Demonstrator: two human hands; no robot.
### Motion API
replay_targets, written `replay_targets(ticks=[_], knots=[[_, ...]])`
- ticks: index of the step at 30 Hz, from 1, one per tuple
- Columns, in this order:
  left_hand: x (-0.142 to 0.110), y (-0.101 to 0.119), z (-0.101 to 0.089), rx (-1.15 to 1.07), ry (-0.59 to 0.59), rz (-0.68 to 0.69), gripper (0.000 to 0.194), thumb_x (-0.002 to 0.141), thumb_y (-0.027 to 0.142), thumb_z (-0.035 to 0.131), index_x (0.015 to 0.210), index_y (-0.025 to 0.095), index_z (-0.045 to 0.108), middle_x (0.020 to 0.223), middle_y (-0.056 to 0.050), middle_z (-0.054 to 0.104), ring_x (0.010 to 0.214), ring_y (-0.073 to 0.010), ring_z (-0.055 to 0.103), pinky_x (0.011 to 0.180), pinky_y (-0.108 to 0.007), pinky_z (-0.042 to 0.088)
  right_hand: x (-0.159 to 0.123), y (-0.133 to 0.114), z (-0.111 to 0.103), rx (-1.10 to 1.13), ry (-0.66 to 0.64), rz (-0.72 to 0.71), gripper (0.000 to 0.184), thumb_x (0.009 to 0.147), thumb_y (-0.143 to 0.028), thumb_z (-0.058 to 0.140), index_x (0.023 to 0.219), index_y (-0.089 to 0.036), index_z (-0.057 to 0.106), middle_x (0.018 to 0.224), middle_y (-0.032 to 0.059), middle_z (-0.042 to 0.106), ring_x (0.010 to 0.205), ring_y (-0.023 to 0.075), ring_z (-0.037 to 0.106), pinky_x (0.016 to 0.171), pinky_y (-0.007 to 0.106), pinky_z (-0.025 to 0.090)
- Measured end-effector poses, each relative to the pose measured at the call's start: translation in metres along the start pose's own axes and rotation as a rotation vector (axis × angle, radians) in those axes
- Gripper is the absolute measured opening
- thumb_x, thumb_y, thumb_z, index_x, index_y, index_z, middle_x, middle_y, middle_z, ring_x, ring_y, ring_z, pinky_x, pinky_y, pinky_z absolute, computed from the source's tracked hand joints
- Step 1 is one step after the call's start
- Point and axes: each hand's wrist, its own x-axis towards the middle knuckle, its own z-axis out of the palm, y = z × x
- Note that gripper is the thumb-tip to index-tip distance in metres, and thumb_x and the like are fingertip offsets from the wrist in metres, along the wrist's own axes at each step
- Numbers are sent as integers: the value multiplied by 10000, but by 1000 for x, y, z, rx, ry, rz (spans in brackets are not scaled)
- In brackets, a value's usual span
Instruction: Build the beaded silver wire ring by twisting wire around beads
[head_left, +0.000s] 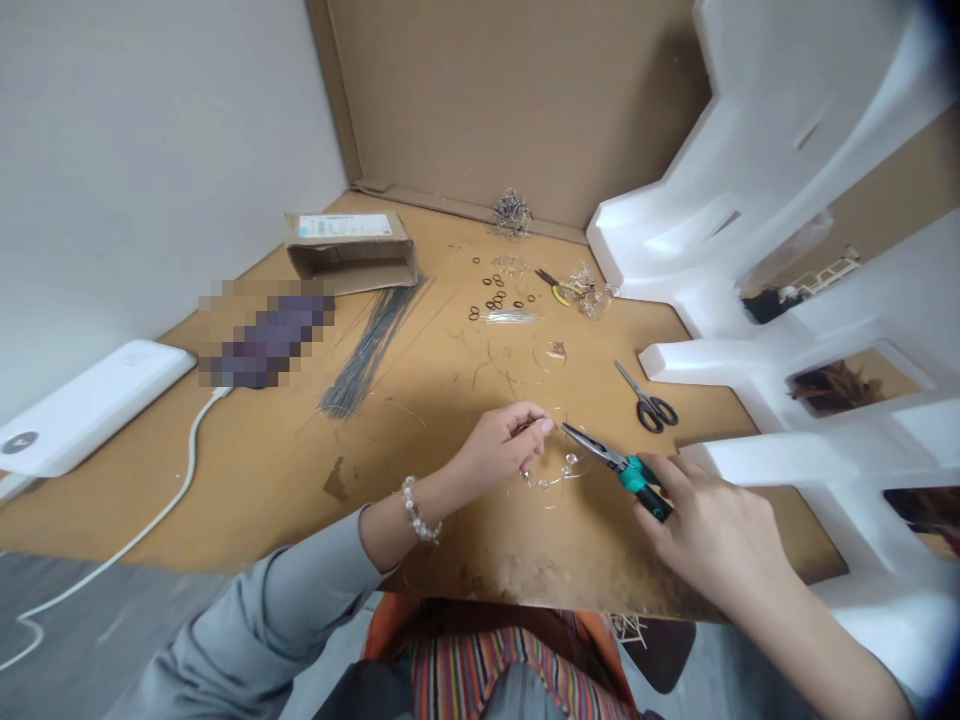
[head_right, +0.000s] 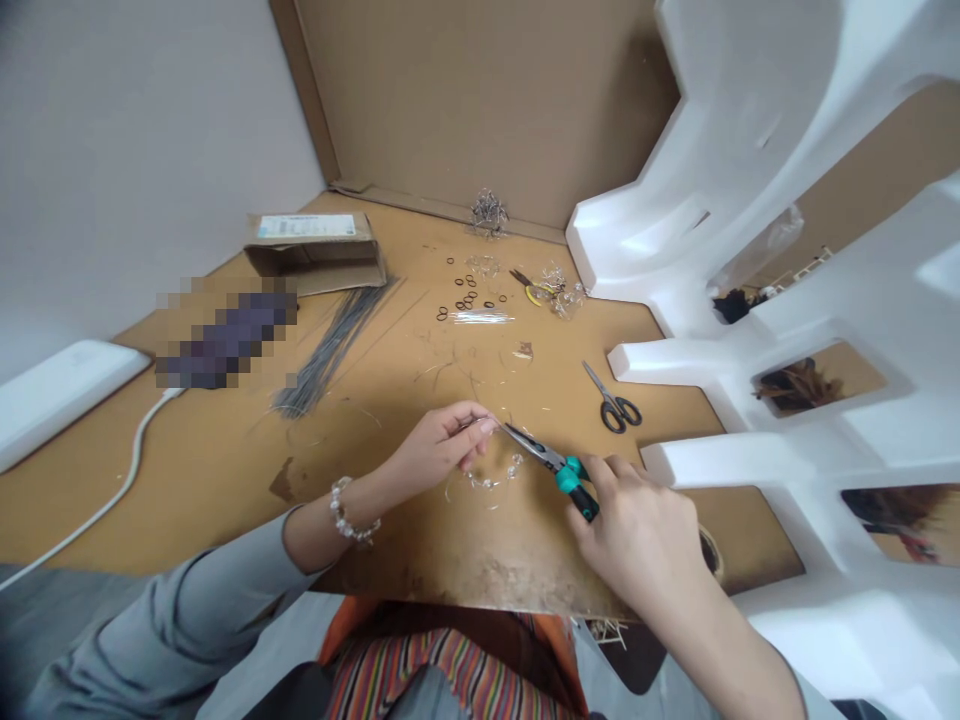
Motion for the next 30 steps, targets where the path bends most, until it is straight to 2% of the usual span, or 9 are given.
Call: replay_targets(ticks=[3, 6, 14, 23, 30], knots=[[1, -1, 0, -2, -28, -5, 182, 846, 325, 520, 826, 150, 563, 622, 42, 528, 445, -37, 450, 453, -160, 383, -2, 2, -1, -17, 3, 23, 253, 765, -342, 551, 961, -236, 671, 678, 17, 675, 533, 194, 621, 410, 260, 261], [1, -1, -1, -2, -7, -11, 188, 853, 325, 511, 847, 148, 576, 641, 34, 536, 449, -38, 457, 455, -164, 388, -6, 3, -1, -4, -18, 12, 245, 763, -348, 548, 951, -250, 671, 687, 16, 678, 507, 188, 608, 406, 262, 251], [0, -2, 1, 2, -7, 2, 180, 863, 304, 500, 886, 147, 588, 648, 36, 539, 448, -34, 463, 460, -163, 395, -7, 0, -1, -15, -58, 18, 253, 764, -353, 531, 936, -229, 669, 693, 39, 675, 522, 202, 613, 404, 262, 216], [2, 0, 1, -15, -36, -27, 252, 878, 371, 489, 822, 140, 571, 632, 24, 556, 448, -46, 479, 466, -179, 396, -6, 0, 0, -13, -29, 36, 245, 776, -351, 524, 930, -219, 661, 672, 36, 671, 502, 191, 600, 414, 258, 195], [2, -4, 0, 4, -6, -10, 283, 890, 391, 476, 803, 137, 566, 645, 16, 560, 455, -45, 488, 475, -179, 393, -11, 4, 3, 47, -29, -3, 251, 760, -322, 511, 944, -225, 654, 675, 32, 680, 500, 191, 602, 415, 257, 229]])
